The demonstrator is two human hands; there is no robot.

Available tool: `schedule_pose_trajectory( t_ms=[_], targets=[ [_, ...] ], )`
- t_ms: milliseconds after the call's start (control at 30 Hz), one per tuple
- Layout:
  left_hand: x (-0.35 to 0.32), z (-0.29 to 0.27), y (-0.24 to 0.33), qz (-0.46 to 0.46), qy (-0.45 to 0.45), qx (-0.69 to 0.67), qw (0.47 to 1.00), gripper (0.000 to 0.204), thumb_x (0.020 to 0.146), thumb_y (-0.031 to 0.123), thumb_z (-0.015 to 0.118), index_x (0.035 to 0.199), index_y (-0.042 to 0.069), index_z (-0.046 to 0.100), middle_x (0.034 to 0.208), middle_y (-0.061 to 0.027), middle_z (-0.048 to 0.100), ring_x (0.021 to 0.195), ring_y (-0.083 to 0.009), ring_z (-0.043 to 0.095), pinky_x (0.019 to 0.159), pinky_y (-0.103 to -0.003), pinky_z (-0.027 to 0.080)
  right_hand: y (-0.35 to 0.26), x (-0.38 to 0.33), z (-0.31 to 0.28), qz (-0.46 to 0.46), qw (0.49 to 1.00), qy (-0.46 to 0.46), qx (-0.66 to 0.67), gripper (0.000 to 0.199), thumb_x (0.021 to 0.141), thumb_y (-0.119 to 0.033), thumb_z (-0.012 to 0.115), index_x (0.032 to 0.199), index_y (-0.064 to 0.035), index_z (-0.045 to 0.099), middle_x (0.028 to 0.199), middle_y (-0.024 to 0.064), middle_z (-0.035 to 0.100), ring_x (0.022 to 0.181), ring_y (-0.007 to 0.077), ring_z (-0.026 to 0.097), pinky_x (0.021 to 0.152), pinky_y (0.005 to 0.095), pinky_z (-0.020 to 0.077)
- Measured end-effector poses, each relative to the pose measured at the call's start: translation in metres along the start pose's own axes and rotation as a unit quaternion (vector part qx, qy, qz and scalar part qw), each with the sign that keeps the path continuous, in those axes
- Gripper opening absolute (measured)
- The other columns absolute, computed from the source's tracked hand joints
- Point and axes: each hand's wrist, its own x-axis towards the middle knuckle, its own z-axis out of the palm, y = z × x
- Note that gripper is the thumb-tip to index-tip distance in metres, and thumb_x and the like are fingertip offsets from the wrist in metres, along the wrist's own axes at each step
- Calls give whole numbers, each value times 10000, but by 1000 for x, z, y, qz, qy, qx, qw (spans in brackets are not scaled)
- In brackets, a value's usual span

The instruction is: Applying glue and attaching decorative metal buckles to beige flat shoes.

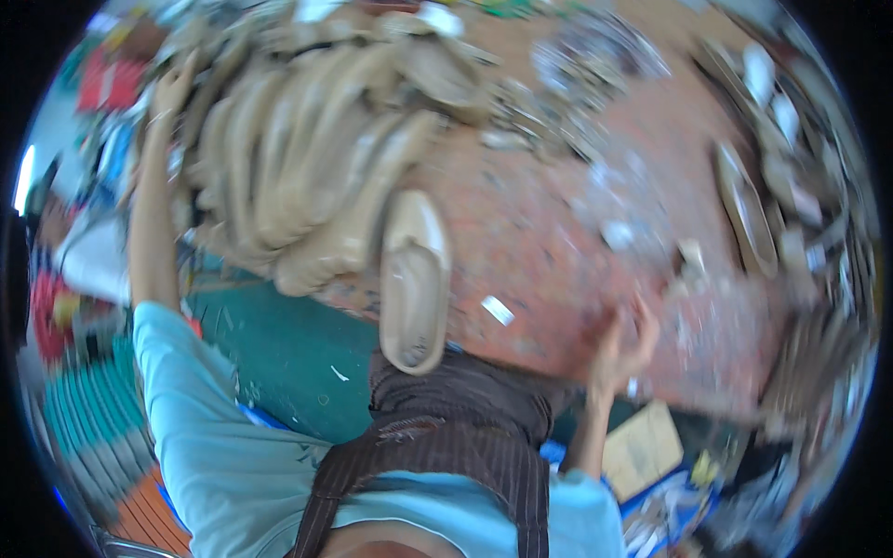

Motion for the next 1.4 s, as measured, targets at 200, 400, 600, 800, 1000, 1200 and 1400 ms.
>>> schedule_pose_trajectory(
  t_ms=[200,400,600,800,1000,1200,1400],
  targets=[
    [12,-58,-38,67,24,202,977,698,777,593,615,1097,-27,623,1049,-217,650,1008,-331,624,858,-386,469,4,35,18,-10,998,-52,30,437,764,-119,727,1153,-5,564,1074,121,582,1062,278,542,929,366,419],
    [-288,-48,148,105,-1,-183,977,184,871,89,604,1037,16,637,962,-61,628,875,-130,576,795,-267,448,21,65,41,-59,998,-17,-29,500,699,-227,795,1107,-22,593,1006,115,614,965,263,554,874,365,425],
    [-447,29,202,-312,-392,-692,520,617,861,-1,561,1389,-68,248,1386,-198,370,1300,-283,384,1113,-371,285,22,73,67,-73,994,-50,-66,323,748,-233,761,958,-19,641,903,91,638,888,220,556,795,340,432],
    [-432,135,208,-391,-186,-875,218,226,796,-90,509,1014,-41,545,1026,-126,602,1010,-211,561,923,-307,420,-3,53,52,44,975,-113,186,176,827,-111,694,945,-4,619,953,50,665,830,82,572,762,242,460],
    [-466,110,230,-401,-264,-855,197,213,707,-175,489,656,18,563,821,-92,600,817,-186,584,792,-291,447,-25,7,34,67,919,-216,323,199,807,27,669,1001,16,627,969,66,673,880,106,612,796,248,490],
    [-514,110,241,-347,-323,-857,202,173,770,-152,507,855,-32,597,978,-108,602,908,-177,592,834,-295,463,-47,-12,32,-119,945,-282,117,221,721,-59,740,925,-3,677,859,102,670,774,198,624,678,299,482],
    [-514,108,248,-338,-312,-853,246,211,832,-115,505,1029,-61,557,1107,-116,571,1060,-184,563,948,-298,434,-50,-10,44,-211,929,-297,70,213,715,-116,740,893,-28,664,787,101,631,702,260,592,619,334,468]
  ],
)
